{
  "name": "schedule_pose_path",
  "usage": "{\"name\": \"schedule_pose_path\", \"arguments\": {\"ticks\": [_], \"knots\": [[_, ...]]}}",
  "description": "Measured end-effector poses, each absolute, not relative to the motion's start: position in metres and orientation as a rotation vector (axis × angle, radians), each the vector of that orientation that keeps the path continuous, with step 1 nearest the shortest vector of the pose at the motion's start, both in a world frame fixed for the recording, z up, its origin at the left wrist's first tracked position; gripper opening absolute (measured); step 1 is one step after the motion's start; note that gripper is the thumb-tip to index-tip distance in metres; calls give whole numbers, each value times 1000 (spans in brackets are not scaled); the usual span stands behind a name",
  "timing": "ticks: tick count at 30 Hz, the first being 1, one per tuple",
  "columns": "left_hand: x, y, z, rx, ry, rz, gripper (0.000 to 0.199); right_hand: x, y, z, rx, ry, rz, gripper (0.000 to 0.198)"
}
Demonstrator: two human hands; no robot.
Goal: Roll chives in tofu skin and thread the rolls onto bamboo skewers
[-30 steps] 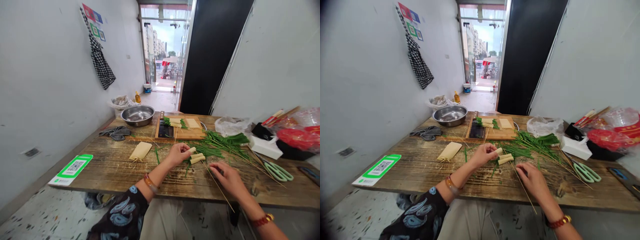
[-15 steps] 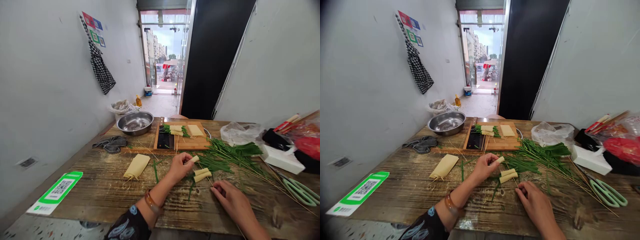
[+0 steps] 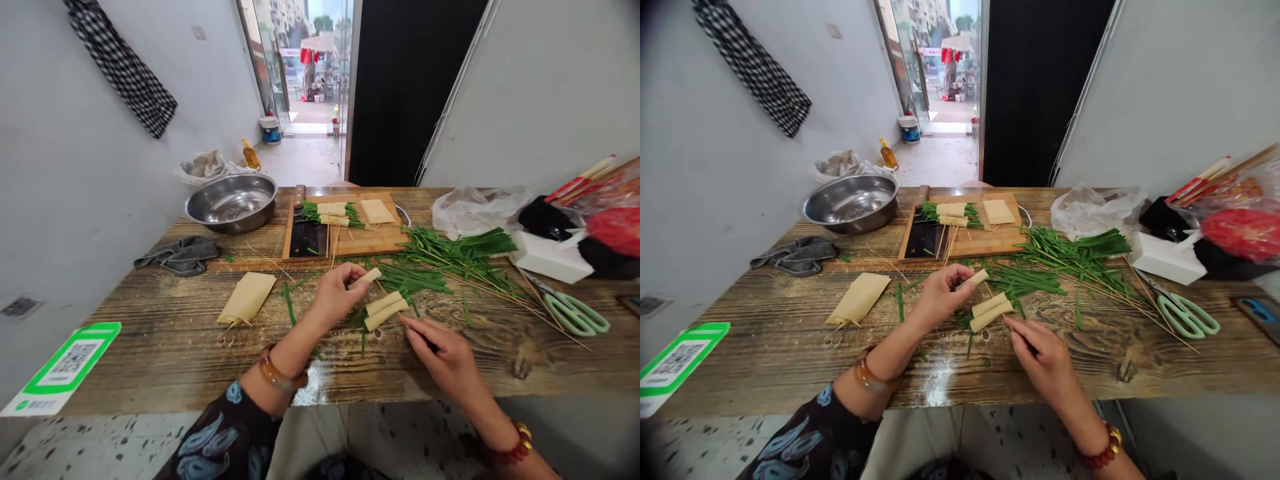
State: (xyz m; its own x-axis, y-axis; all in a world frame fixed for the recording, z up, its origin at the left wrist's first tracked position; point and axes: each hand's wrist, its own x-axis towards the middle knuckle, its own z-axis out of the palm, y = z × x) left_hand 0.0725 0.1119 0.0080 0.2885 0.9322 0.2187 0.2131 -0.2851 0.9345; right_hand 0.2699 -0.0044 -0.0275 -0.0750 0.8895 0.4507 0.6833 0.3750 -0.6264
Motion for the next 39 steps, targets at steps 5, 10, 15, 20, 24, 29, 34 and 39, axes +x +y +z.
{"name": "schedule_pose_path", "arguments": {"ticks": [5,10,15,20,24,29,34,39], "knots": [[73,112,9,1690,1070,1062,8,268,-8,-21,-1369,-1784,358,25],[73,112,8,1671,1075,1062,7,268,-9,-20,-1337,-1814,339,25],[74,111,9,1721,1070,1031,7,268,-7,-22,-1314,-1844,359,26],[74,110,9,1726,1072,1011,8,268,-6,-22,-1327,-1836,380,27],[74,110,9,1736,1062,1028,7,269,-6,-23,-1327,-1835,405,27],[74,109,11,1723,1054,1027,8,268,-6,-21,-1358,-1818,409,28],[75,108,13,1709,1052,1023,8,267,-7,-21,-1356,-1813,412,29],[74,108,11,1713,1055,1023,8,267,-7,-21,-1346,-1808,402,27]]}}
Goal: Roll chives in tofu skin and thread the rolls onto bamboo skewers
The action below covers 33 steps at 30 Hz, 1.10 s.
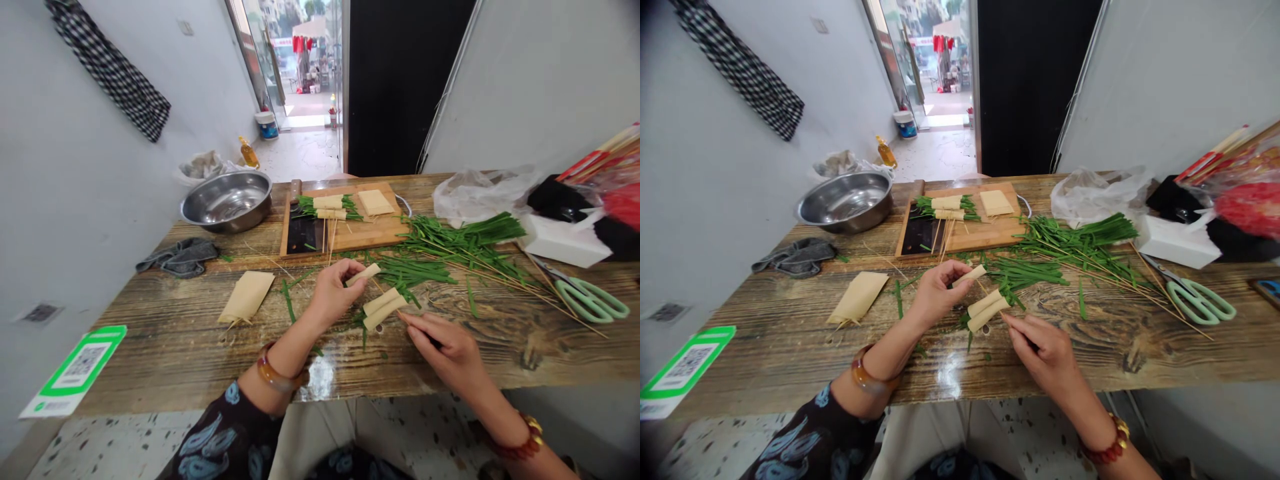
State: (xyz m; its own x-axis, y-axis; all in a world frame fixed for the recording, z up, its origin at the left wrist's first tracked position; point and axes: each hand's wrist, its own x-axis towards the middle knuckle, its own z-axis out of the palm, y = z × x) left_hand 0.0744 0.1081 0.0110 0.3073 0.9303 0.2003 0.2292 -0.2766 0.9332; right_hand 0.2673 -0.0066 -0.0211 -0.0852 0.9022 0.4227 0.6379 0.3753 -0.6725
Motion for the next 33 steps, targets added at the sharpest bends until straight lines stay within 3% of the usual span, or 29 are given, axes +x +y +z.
{"name": "schedule_pose_path", "arguments": {"ticks": [33], "knots": [[74,102,14,1994,1112,1098,6,267,-4,-20,-1354,-1766,408,27]]}}
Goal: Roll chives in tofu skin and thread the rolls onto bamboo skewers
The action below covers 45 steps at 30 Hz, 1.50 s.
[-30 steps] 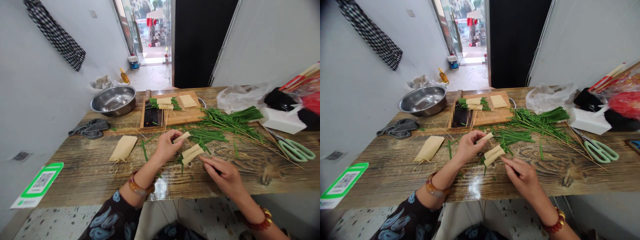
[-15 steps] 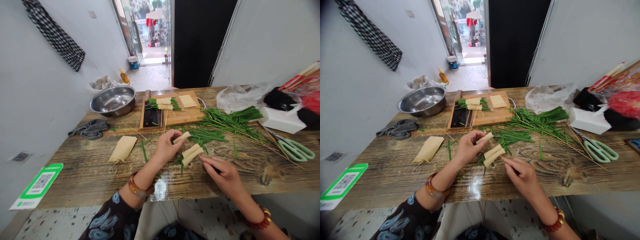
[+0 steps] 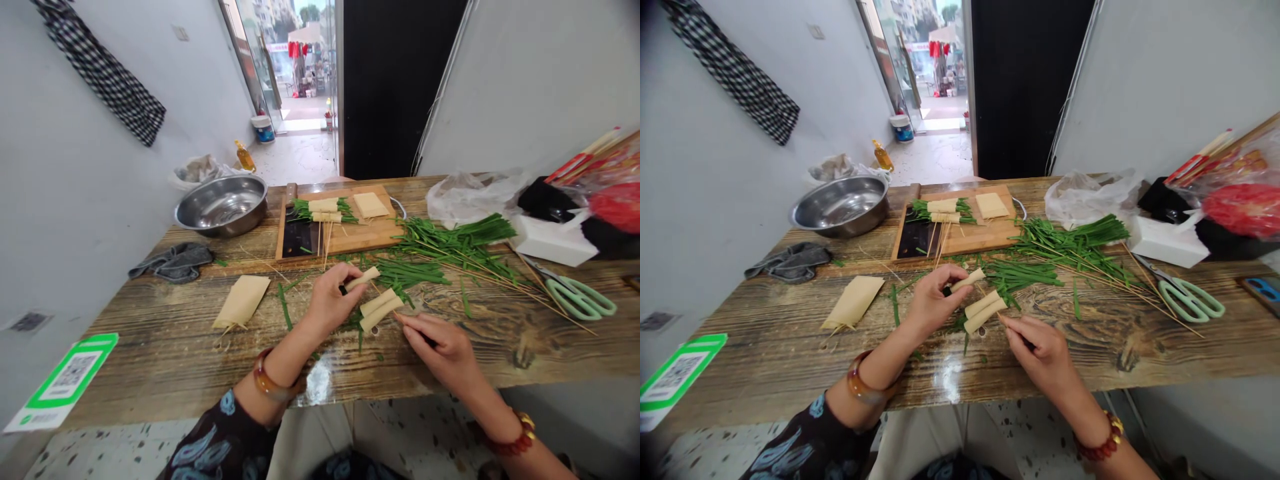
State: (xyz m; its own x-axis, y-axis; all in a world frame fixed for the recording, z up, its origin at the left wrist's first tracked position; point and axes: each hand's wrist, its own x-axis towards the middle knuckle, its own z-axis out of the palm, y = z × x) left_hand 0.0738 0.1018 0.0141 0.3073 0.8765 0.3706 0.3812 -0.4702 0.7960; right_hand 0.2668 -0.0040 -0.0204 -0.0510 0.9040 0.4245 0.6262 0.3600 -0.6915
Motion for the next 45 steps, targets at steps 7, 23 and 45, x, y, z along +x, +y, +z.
{"name": "schedule_pose_path", "arguments": {"ticks": [7,23,45], "knots": [[75,101,11,1774,1044,1106,9,267,-4,-17,-1317,-1779,367,26],[75,97,16,1546,951,1031,16,267,-4,-17,-1278,-1809,277,24],[80,94,13,1457,804,814,32,268,-1,-21,-1328,-1730,415,23]]}}
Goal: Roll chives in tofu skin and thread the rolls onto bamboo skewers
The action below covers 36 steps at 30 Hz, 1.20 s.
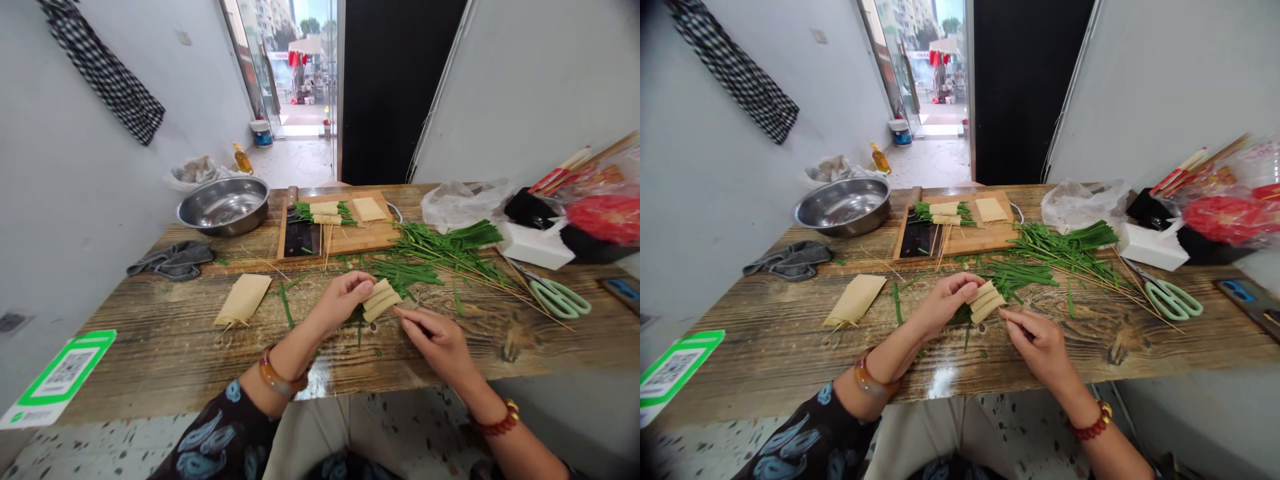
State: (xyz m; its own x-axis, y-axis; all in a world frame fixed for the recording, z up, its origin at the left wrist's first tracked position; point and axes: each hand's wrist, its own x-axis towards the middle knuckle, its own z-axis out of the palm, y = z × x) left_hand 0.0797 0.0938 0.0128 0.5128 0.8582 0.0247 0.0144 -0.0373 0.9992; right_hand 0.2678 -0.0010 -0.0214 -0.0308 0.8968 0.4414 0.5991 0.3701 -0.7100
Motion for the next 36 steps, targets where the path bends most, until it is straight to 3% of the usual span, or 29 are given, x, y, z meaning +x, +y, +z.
{"name": "schedule_pose_path", "arguments": {"ticks": [15,24,30,36], "knots": [[81,94,0,1588,733,665,48,264,1,-26,-1319,-1777,355,23],[75,96,2,1307,731,618,52,264,5,-32,-1389,-1708,339,24],[70,108,-1,1838,833,626,33,261,11,-33,-1462,-1716,334,25],[69,109,-3,2421,887,598,32,259,9,-29,-1573,-1766,266,25]]}}
